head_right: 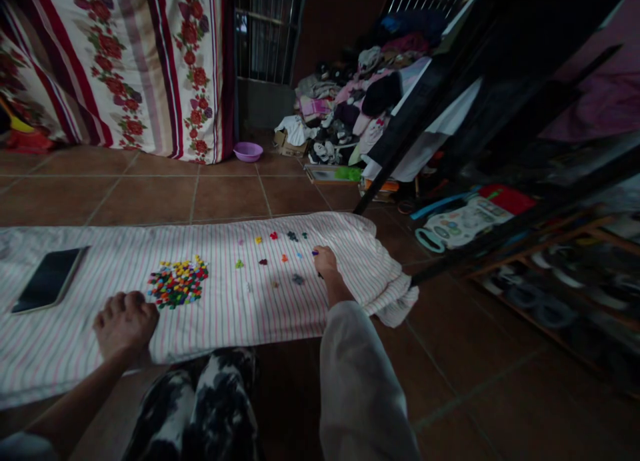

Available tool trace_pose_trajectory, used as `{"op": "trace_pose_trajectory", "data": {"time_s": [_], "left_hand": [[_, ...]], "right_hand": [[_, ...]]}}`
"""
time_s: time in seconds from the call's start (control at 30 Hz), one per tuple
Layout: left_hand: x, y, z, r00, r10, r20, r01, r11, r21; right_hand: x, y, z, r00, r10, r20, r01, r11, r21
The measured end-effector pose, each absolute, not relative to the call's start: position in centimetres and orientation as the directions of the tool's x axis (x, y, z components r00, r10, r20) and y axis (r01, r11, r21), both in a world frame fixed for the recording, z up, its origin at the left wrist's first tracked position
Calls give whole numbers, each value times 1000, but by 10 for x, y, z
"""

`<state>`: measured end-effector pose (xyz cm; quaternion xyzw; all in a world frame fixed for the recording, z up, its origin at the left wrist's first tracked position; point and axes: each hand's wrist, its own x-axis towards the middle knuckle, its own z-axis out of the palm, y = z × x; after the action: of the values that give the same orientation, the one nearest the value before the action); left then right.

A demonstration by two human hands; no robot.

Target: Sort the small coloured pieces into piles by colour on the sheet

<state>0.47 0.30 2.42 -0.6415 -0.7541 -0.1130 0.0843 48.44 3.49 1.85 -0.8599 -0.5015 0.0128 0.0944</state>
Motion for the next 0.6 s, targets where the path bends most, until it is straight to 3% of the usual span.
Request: {"op": "trace_pose_trajectory", "data": {"time_s": [0.2,0.33,0.6], "left_hand": [[2,6,18,-182,947,264,982,164,90],[2,7,16,-189,941,281,982,174,76],[2,6,19,-201,941,273,978,177,111]], "right_hand": [[484,30,20,482,873,76,867,-463,-185],[476,33,25,470,868,162,876,-434,-211],[378,45,44,228,932,282,886,-79,-456]]}}
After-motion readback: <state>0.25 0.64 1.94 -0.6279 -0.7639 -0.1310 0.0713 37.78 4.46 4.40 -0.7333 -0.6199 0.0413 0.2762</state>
